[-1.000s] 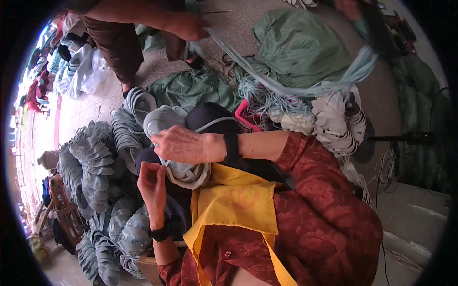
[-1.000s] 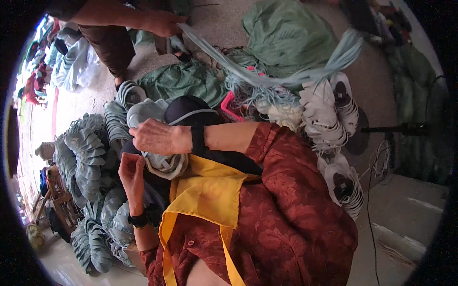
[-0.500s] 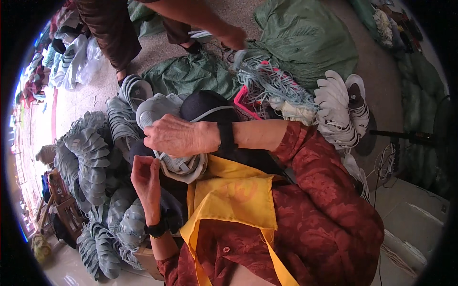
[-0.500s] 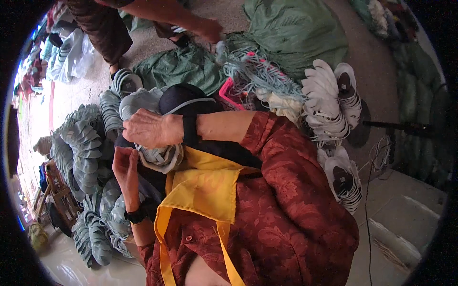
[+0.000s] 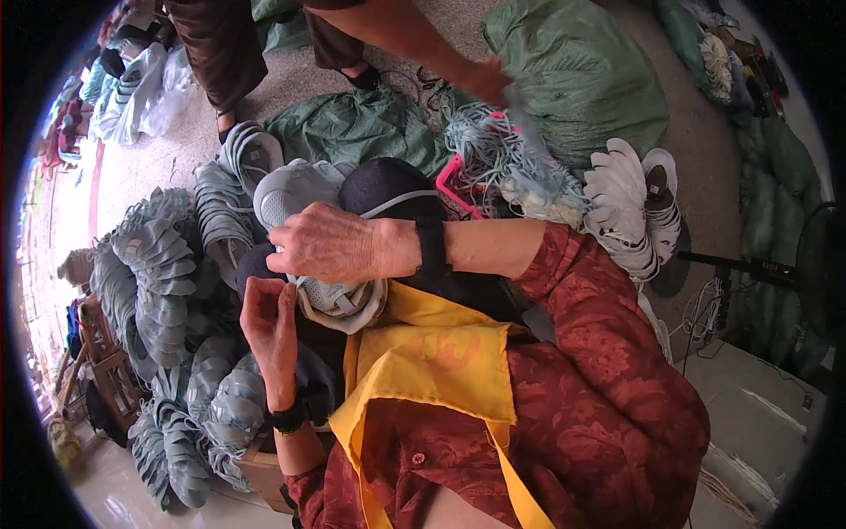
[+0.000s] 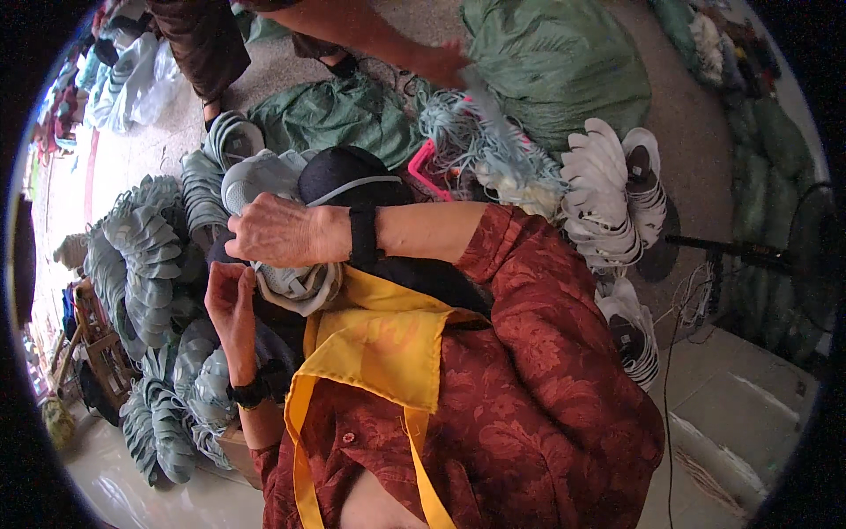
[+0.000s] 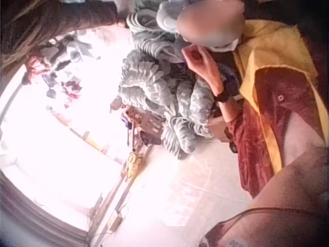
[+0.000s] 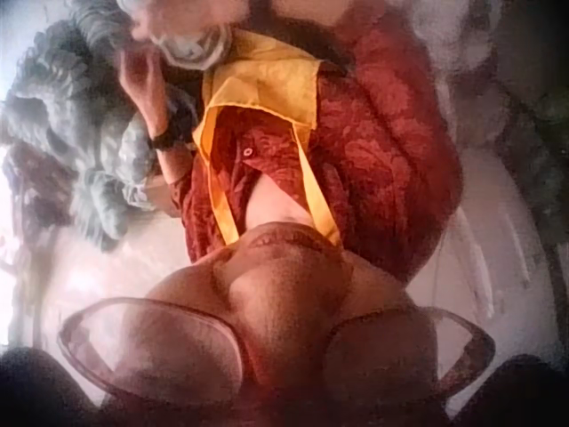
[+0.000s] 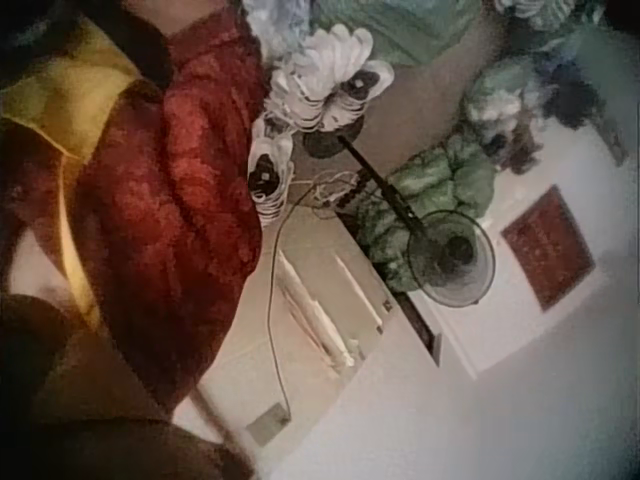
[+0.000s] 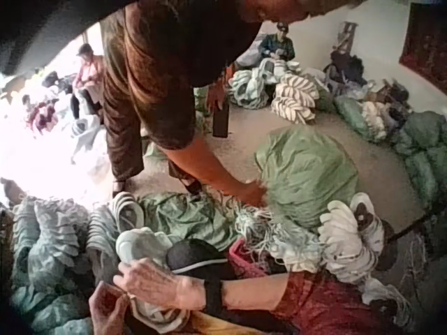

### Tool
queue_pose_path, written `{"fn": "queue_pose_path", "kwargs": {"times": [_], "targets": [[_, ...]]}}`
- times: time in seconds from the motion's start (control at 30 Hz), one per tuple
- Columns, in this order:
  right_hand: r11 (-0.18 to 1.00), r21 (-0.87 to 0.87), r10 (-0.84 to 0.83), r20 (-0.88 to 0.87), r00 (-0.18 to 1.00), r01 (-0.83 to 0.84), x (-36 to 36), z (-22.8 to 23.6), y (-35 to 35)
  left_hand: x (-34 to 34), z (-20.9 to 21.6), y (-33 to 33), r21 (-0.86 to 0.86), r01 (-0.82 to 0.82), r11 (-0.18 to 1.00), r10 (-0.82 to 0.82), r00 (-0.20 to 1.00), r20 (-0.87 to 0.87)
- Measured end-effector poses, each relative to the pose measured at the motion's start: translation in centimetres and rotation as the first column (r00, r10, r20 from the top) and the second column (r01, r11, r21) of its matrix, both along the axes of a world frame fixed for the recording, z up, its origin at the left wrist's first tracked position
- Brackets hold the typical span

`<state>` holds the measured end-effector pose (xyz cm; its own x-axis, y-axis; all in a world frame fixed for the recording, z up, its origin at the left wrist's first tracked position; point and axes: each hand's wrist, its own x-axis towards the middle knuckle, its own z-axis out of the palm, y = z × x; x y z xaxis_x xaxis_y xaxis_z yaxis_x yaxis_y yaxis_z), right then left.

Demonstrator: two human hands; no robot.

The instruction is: The person sits on the floor surrounded by stacks of shoes and green sacks. They pick up a light-colored shoe, thread a white lace through the eyelets, and tie the laces. The person then picks up another shoe and begins threading a lace through its eyelets.

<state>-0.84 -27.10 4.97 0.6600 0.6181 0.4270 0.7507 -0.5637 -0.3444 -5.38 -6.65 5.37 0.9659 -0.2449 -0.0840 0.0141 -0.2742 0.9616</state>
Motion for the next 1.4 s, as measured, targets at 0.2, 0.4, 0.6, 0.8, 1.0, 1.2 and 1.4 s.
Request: {"fn": "queue_pose_path", "kwargs": {"times": [0.2,0.4,0.6,0.8,1.0,1.2,1.4], "targets": [[0.999,0.047,0.003,0.056,0.998,-0.006,-0.3,-0.5,0.0,-0.2,0.0,-0.2,-0.005,-0.025,1.000,0.025,1.000,-0.002],[0.994,0.109,0.030,-0.019,0.999,-0.028,-0.1,-0.6,0.0,-0.2,0.0,0.0,-0.006,-0.013,1.000,0.013,1.000,-0.002],[0.987,0.155,0.103,-0.354,0.930,-0.050,1.7,0.2,-0.4,0.1,0.2,-0.2,0.025,-0.028,0.999,0.027,0.999,0.029],[0.960,0.199,0.280,-0.674,0.684,-0.197,5.3,0.9,-1.6,0.0,0.7,-0.1,0.082,-0.034,0.996,0.035,0.999,-0.017],[0.927,0.334,0.373,-0.866,0.332,-0.172,7.0,1.6,-2.4,0.4,-0.1,-0.1,0.058,-0.035,0.998,0.033,0.999,0.026],[0.938,0.320,0.346,-0.857,0.381,-0.132,6.6,1.0,-2.3,1.7,0.4,-0.8,0.176,0.020,0.984,-0.050,0.984,0.171],[0.900,0.435,0.400,-0.794,0.458,-0.030,5.9,0.3,-2.2,2.3,-0.9,-0.8,0.066,0.047,0.997,-0.053,0.995,0.091]]}}
